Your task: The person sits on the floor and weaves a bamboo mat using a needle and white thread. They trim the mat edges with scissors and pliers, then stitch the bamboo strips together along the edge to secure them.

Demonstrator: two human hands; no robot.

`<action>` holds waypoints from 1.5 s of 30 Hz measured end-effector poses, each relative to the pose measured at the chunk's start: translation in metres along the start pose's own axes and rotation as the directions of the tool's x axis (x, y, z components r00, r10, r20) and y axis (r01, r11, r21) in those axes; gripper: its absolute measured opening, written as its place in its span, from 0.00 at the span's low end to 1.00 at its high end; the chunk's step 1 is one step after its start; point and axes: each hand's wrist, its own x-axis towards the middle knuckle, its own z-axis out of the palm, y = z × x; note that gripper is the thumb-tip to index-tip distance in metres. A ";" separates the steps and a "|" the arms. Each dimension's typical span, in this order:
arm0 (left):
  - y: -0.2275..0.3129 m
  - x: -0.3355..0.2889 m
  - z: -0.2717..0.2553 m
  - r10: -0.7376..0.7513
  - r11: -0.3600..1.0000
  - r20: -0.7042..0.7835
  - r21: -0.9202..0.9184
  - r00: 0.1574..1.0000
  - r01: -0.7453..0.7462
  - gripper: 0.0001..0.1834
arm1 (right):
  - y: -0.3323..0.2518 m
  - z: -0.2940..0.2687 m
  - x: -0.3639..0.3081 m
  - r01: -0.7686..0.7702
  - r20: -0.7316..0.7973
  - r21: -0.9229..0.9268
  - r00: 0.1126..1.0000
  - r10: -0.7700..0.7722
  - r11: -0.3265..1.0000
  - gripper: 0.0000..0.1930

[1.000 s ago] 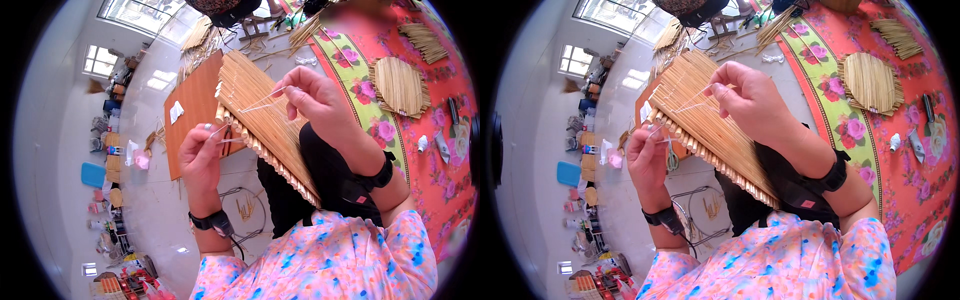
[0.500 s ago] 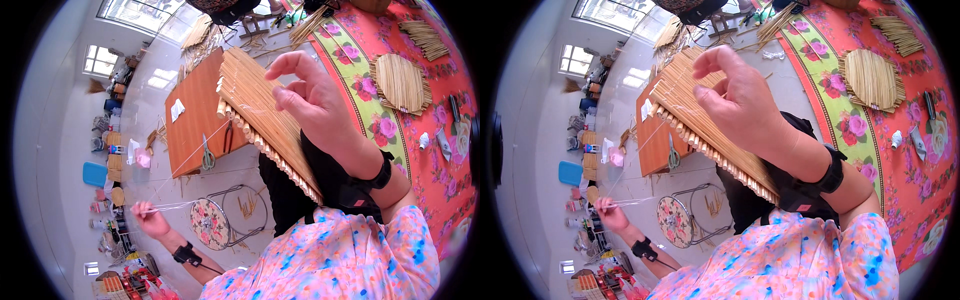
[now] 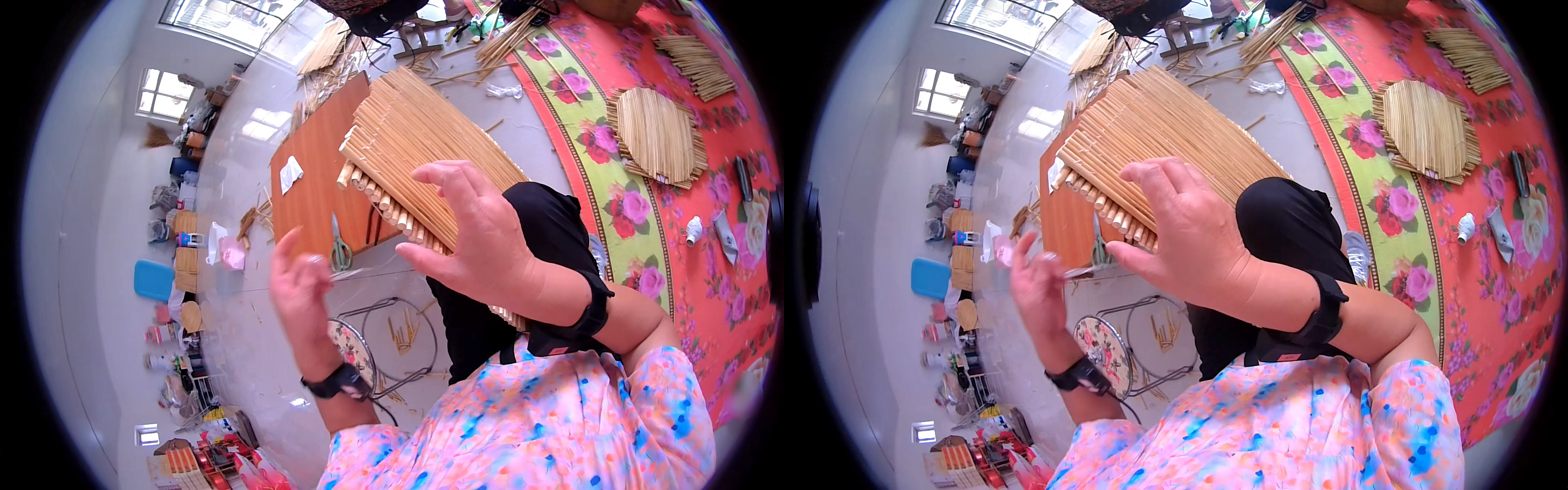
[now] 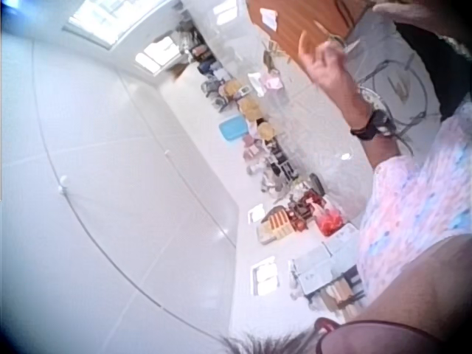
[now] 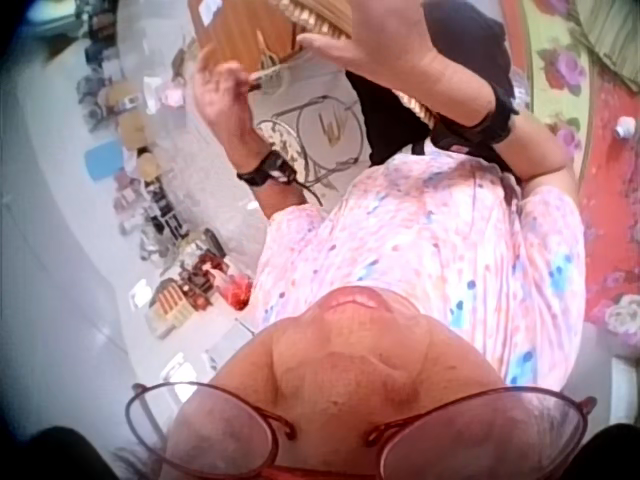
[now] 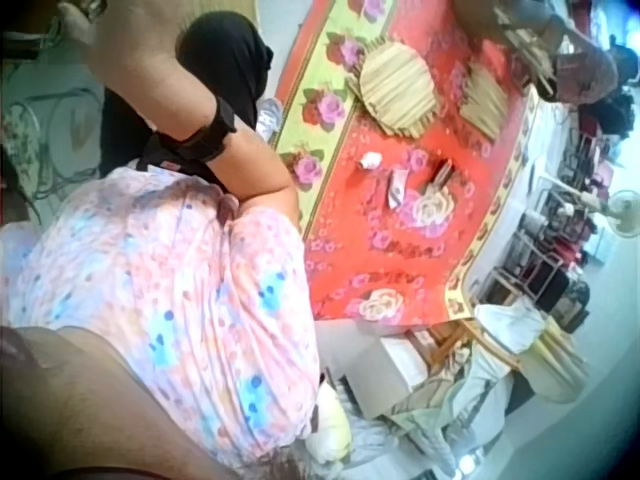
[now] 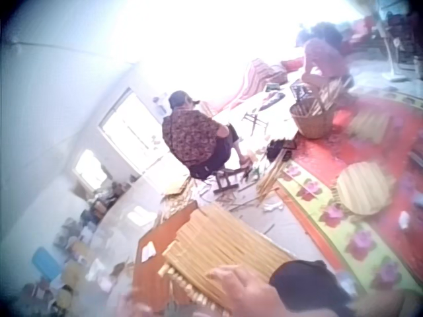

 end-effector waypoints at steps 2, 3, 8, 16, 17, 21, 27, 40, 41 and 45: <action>0.005 0.008 0.041 -0.079 0.996 0.131 0.048 0.988 0.073 0.21 | -0.002 0.005 -0.001 -0.009 -0.009 -0.009 1.000 0.009 1.000 0.30; 0.005 0.012 0.054 -0.094 0.994 0.170 0.061 0.981 0.085 0.21 | -0.003 0.006 0.000 -0.014 -0.014 -0.010 1.000 0.014 1.000 0.31; -0.012 0.031 0.079 -0.036 0.999 0.268 0.008 0.963 0.036 0.12 | 0.002 0.012 0.005 0.001 -0.059 -0.061 0.998 -0.005 0.998 0.31; -0.010 0.039 0.063 0.053 0.953 0.426 -0.293 0.903 0.082 0.05 | 0.002 0.014 0.020 0.062 -0.133 -0.109 0.988 -0.076 0.992 0.26; -0.011 0.042 0.069 0.115 0.918 0.451 -0.389 0.885 0.079 0.06 | 0.003 0.013 0.021 0.075 -0.154 -0.107 0.984 -0.091 0.991 0.26; -0.015 0.038 0.102 0.169 0.785 0.373 -0.611 0.912 0.104 0.08 | 0.004 0.004 0.020 0.078 -0.200 -0.117 0.975 -0.100 0.990 0.24; -0.036 0.041 0.105 0.093 0.567 0.373 -0.782 0.923 0.259 0.10 | 0.008 0.002 0.017 0.094 -0.269 -0.105 0.956 -0.119 0.990 0.23; -0.030 0.043 0.100 0.062 0.624 0.311 -0.754 0.948 0.206 0.10 | 0.018 0.010 0.014 0.170 -0.377 -0.196 0.896 -0.235 0.966 0.20; -0.030 0.042 0.100 0.065 0.615 0.308 -0.761 0.949 0.205 0.10 | 0.019 0.012 0.014 0.170 -0.378 -0.195 0.896 -0.234 0.966 0.19; -0.026 0.046 0.102 0.121 0.622 0.383 -0.748 0.916 0.231 0.09 | 0.018 0.009 0.019 0.205 -0.346 -0.175 0.903 -0.255 0.963 0.19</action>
